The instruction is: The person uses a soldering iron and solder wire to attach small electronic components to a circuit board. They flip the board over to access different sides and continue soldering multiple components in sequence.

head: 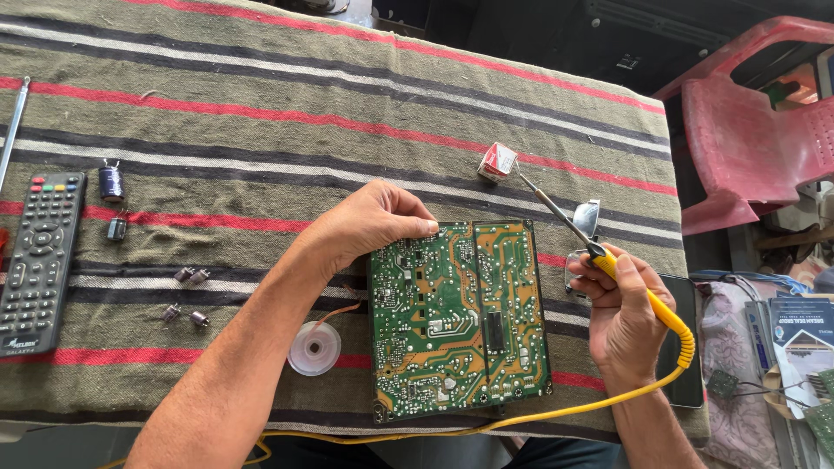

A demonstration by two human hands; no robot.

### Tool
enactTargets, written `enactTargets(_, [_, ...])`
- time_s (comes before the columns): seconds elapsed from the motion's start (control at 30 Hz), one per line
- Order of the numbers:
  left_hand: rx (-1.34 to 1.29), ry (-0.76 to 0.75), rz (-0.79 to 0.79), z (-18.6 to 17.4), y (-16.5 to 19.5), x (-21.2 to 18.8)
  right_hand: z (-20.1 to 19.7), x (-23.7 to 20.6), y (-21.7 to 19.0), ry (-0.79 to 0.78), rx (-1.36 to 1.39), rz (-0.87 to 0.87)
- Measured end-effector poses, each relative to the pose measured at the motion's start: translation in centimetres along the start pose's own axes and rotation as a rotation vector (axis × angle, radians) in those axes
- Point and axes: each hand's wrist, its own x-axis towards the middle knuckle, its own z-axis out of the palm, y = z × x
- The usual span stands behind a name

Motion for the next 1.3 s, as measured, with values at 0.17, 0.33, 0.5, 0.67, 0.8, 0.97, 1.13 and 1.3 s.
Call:
enactTargets(0.17, [0.015, 0.012, -0.012, -0.1, -0.1, -0.1, 0.1, -0.1, 0.1, -0.003, 0.003, -0.002])
enactTargets(0.33, [0.001, 0.012, -0.018, -0.1, -0.1, -0.2, 0.0, -0.4, 0.0, 0.000, 0.026, -0.005])
enactTargets(0.5, [0.018, 0.003, 0.016, -0.2, -0.2, 0.0, -0.4, -1.0, -0.7, -0.101, 0.056, -0.047])
enactTargets(0.67, [0.044, 0.025, 0.001, -0.2, -0.2, 0.1, -0.2, -1.9, -0.8, -0.286, -0.050, -0.100])
enactTargets(0.8, [0.013, 0.019, 0.006, -0.2, -0.2, 0.1, 0.0, -2.3, -0.8, -0.331, -0.119, -0.130])
enactTargets(0.97, [0.016, 0.035, 0.000, -0.2, -0.1, 0.0, 0.3, -2.5, -1.0, -0.371, -0.191, -0.129])
enactTargets(1.13, [0.010, 0.022, 0.014, -0.1, -0.2, 0.2, 0.6, -2.5, -1.1, -0.378, -0.248, -0.132])
enactTargets(1.3, [0.010, 0.013, 0.021, 0.0, -0.1, 0.3, 0.9, -2.5, -1.2, -0.392, -0.250, -0.134])
